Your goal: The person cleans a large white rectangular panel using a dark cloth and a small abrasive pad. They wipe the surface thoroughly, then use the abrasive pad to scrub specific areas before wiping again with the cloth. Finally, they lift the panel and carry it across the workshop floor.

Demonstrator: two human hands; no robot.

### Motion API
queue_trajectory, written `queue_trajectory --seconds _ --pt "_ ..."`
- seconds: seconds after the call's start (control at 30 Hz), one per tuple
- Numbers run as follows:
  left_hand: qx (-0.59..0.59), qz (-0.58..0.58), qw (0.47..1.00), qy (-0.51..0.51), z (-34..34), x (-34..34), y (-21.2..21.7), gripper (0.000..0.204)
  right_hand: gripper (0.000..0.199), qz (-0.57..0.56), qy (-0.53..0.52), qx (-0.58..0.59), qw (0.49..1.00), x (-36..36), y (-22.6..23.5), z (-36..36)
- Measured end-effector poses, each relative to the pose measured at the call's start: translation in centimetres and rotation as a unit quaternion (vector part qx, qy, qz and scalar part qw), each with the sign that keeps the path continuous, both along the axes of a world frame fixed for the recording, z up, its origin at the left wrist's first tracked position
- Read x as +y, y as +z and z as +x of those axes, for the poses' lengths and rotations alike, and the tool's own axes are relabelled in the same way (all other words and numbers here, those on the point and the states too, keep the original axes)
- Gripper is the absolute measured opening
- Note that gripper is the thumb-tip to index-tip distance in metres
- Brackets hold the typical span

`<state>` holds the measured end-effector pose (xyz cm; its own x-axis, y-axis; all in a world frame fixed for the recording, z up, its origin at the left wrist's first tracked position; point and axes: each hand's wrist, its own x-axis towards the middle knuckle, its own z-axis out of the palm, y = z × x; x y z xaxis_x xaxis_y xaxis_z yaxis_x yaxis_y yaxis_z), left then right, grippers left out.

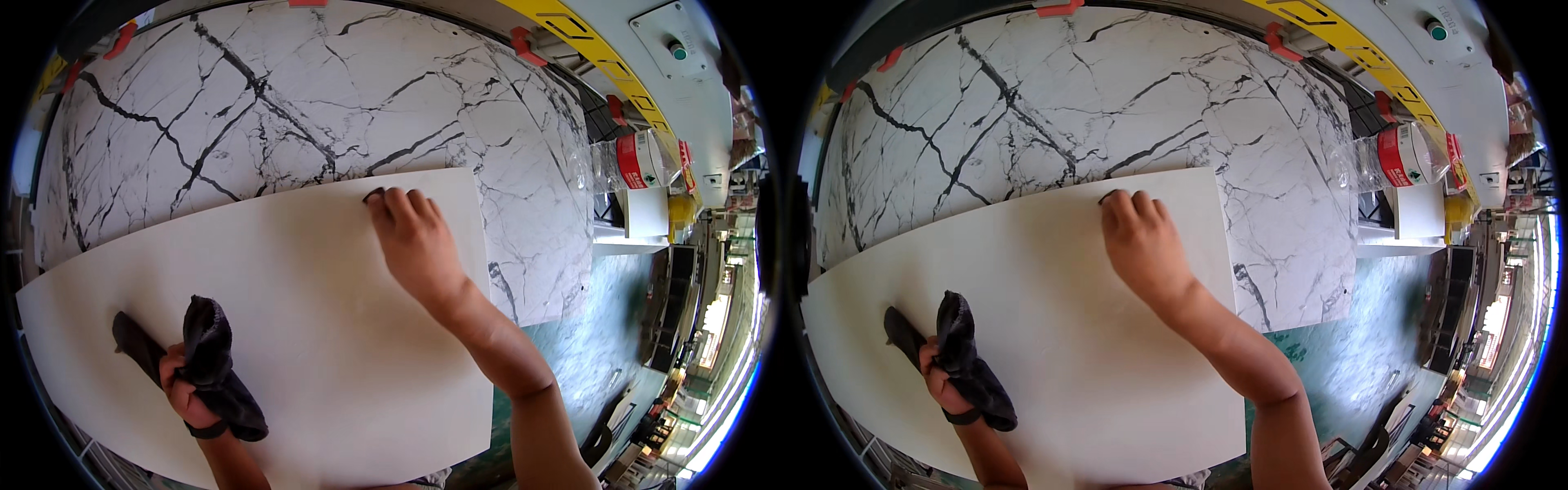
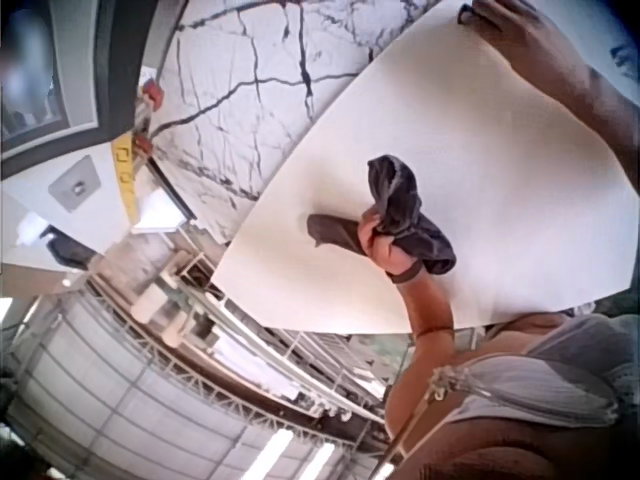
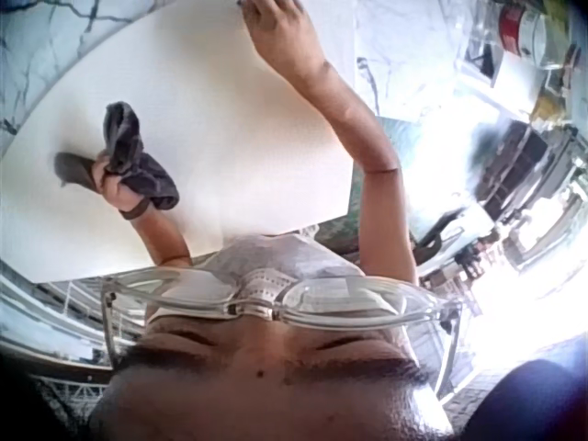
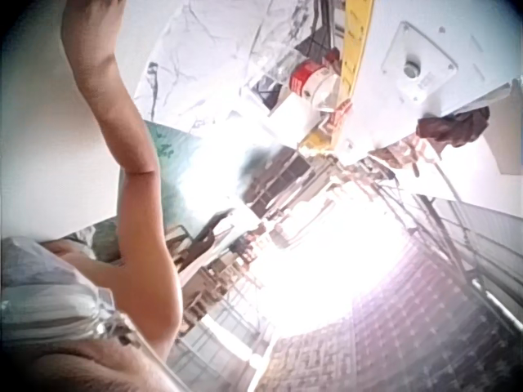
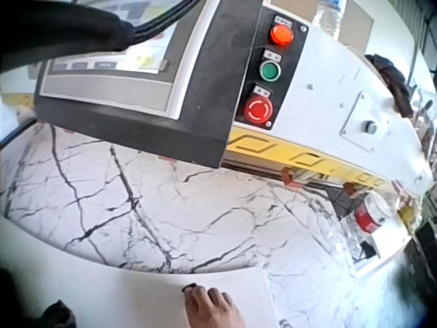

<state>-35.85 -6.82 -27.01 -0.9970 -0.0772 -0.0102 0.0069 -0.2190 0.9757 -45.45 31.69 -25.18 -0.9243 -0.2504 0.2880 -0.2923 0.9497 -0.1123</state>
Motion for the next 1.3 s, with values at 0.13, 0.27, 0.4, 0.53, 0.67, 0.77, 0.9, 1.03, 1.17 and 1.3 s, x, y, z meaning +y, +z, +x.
queue_trajectory --seconds 0.13,0.27,0.4,0.53,0.67,0.77,0.9,1.03,1.17,1.3 --pt "-0.01 0.007 1.0 0.008 0.2 0.1 0.1 0.029 0.023 -0.004 -0.062 -0.005 0.998 3.6 -0.4 -0.1" --pt "-0.005 0.025 1.0 -0.001 0.0 0.4 0.1 0.029 0.031 0.009 -0.113 -0.019 0.993 6.5 0.1 2.1" --pt "-0.005 0.005 1.0 0.008 0.2 0.0 0.0 0.028 0.036 -0.01 -0.06 -0.061 0.996 4.2 0.5 6.3" --pt "-0.01 -0.014 1.0 0.016 0.3 0.4 0.1 0.027 0.03 -0.005 -0.08 -0.029 0.996 4.8 0.2 4.4" --pt "-0.007 -0.033 0.999 0.01 0.2 -0.1 -0.3 0.027 0.031 0.024 -0.077 -0.024 0.996 4.5 0.1 4.1" --pt "-0.003 -0.073 0.997 0.014 0.5 -0.4 -0.4 0.026 0.032 0.035 -0.062 -0.054 0.996 3.5 -0.1 5.8" --pt "-0.011 0.001 1.0 0.007 0.2 0.3 0.0 0.027 0.032 0.063 -0.061 -0.035 0.996 3.9 0.3 3.5" --pt "-0.008 -0.02 1.0 0.019 0.4 0.1 0.1 0.027 0.028 0.084 -0.052 -0.058 0.993 2.9 0.4 5.4" --pt "-0.013 0.018 1.0 -0.005 0.1 0.5 0.2 0.028 0.021 0.066 -0.076 -0.033 0.994 3.9 0.4 3.2" --pt "0.0 -0.009 1.0 0.011 0.4 -0.1 -0.2 0.028 0.027 0.071 -0.046 -0.047 0.995 3.2 0.3 4.7"
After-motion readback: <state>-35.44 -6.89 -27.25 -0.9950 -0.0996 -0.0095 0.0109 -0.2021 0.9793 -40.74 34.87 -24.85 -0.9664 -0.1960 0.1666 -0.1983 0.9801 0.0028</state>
